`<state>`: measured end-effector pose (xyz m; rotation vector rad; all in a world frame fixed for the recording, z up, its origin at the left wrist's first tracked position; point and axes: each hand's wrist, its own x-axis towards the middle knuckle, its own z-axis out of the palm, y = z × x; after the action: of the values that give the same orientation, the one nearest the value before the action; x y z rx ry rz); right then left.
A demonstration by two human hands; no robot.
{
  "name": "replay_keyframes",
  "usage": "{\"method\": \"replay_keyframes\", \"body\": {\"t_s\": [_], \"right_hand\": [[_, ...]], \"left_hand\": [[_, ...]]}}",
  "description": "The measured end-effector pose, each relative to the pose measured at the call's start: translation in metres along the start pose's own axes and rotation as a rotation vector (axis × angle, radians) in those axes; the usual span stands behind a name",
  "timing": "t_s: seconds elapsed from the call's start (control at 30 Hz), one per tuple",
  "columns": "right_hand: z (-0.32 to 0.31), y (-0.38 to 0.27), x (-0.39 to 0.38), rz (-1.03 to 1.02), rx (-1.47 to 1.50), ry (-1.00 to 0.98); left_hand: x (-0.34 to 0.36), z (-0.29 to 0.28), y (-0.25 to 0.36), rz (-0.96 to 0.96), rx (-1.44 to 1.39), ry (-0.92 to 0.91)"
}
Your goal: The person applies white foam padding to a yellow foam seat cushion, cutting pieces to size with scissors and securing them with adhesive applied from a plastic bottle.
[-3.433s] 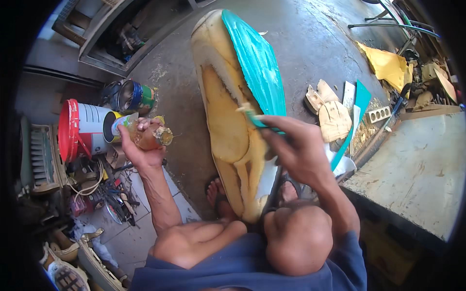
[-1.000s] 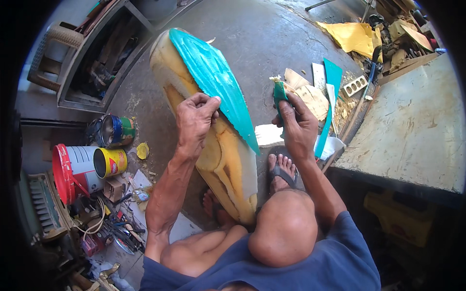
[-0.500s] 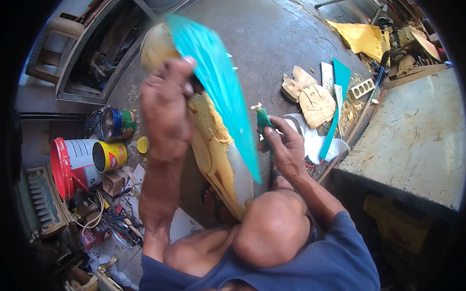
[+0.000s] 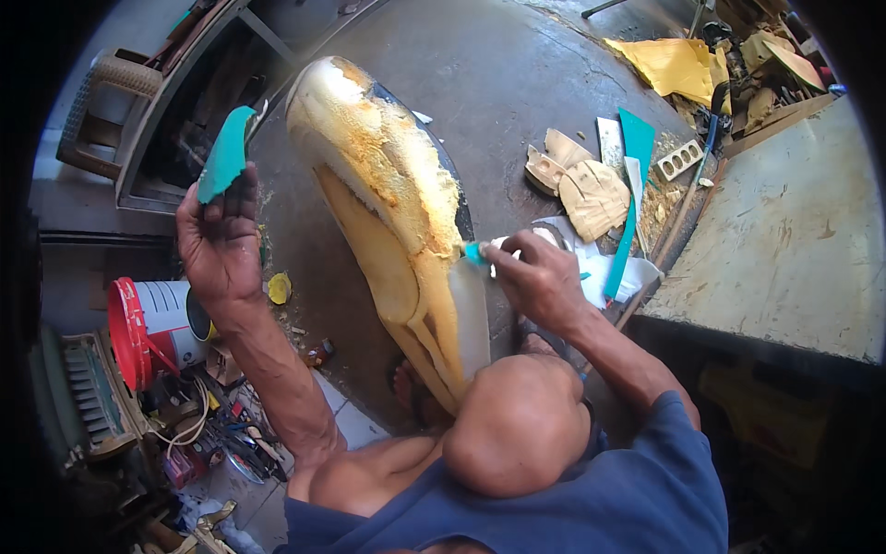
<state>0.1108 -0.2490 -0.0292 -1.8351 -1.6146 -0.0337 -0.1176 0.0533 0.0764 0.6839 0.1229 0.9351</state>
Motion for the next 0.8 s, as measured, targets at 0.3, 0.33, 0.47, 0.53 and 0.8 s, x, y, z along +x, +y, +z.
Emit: {"method": "replay_keyframes", "body": {"t_s": [0.3, 0.33, 0.47, 0.53, 0.8], "right_hand": [[-0.001, -0.006, -0.016, -0.062, 0.129, -0.263], [-0.015, -0.009, -0.005, -0.095, 0.221, -0.317], [0.006, -0.012, -0.002, 0.033, 0.117, -0.29], [-0.023, -0.008, 0.002, -0.02, 0.267, -0.497], [-0.009, -0.007, -0.014, 0.504, 0.396, -0.095]], "left_hand": [[-0.037, 0.013, -0.007, 0.067, 0.12, 0.308], [-0.04, 0.018, -0.001, 0.087, 0.136, 0.304], [-0.043, 0.006, -0.007, 0.054, 0.139, 0.358], [-0.045, -0.011, -0.01, 0.044, 0.164, 0.393], [-0.093, -0.228, -0.031, -0.022, 0.65, 0.654]]}}
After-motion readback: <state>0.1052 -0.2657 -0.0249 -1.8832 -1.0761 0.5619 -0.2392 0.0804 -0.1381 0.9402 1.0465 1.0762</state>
